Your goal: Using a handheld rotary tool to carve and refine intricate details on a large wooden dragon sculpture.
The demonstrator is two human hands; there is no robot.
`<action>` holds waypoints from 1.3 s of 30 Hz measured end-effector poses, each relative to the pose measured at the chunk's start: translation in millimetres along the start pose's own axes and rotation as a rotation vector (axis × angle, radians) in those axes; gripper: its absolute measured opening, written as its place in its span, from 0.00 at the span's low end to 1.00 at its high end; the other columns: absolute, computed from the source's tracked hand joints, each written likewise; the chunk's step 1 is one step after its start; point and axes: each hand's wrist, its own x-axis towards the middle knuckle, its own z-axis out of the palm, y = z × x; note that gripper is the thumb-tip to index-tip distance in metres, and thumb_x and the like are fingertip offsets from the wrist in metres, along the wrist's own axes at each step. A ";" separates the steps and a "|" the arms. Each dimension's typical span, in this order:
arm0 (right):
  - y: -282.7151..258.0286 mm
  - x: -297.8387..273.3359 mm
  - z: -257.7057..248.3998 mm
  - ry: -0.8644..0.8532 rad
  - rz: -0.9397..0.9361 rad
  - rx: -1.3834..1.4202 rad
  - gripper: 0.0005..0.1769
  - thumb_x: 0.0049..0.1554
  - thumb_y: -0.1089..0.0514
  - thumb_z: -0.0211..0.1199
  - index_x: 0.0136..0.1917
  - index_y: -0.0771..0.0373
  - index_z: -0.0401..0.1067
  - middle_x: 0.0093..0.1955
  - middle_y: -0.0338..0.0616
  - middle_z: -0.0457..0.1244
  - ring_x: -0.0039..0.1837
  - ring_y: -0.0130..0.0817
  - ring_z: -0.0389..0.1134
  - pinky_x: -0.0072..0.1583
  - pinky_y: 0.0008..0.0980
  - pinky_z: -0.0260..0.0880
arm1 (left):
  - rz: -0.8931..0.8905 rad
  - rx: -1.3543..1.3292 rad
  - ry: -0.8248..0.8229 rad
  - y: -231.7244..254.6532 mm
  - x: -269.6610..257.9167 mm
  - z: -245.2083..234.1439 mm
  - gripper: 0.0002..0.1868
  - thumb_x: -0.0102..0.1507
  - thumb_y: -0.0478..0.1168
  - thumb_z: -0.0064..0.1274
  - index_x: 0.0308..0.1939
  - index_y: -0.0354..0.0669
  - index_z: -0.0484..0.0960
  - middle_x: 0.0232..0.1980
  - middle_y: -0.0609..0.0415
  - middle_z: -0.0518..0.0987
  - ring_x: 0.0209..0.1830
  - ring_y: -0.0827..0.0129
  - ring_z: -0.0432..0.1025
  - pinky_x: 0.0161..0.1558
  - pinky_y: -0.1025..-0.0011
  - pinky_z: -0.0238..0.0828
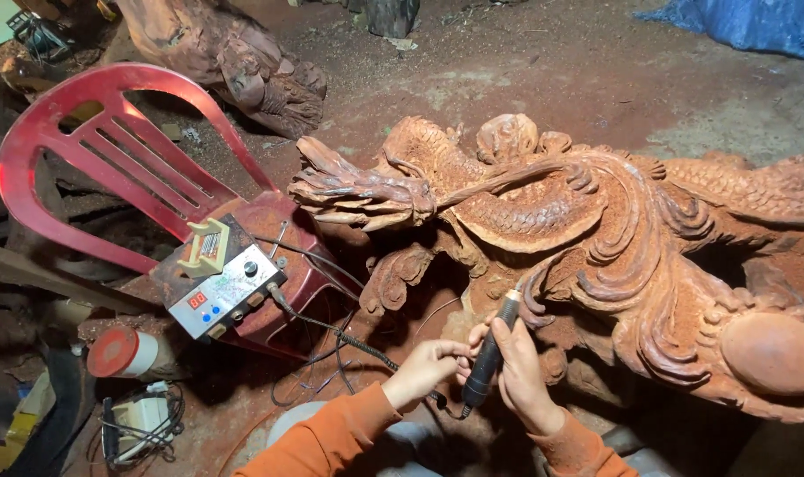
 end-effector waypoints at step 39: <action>52.3 -16.9 2.9 -0.004 -0.087 -0.476 0.16 0.56 0.69 0.58 0.27 0.67 0.68 0.30 0.45 0.64 0.33 0.32 0.65 0.40 0.29 0.67 | 0.312 0.393 0.543 -92.3 2.9 42.7 0.08 0.55 0.37 0.58 0.28 0.45 0.72 0.27 0.57 0.76 0.26 0.69 0.66 0.31 0.69 0.68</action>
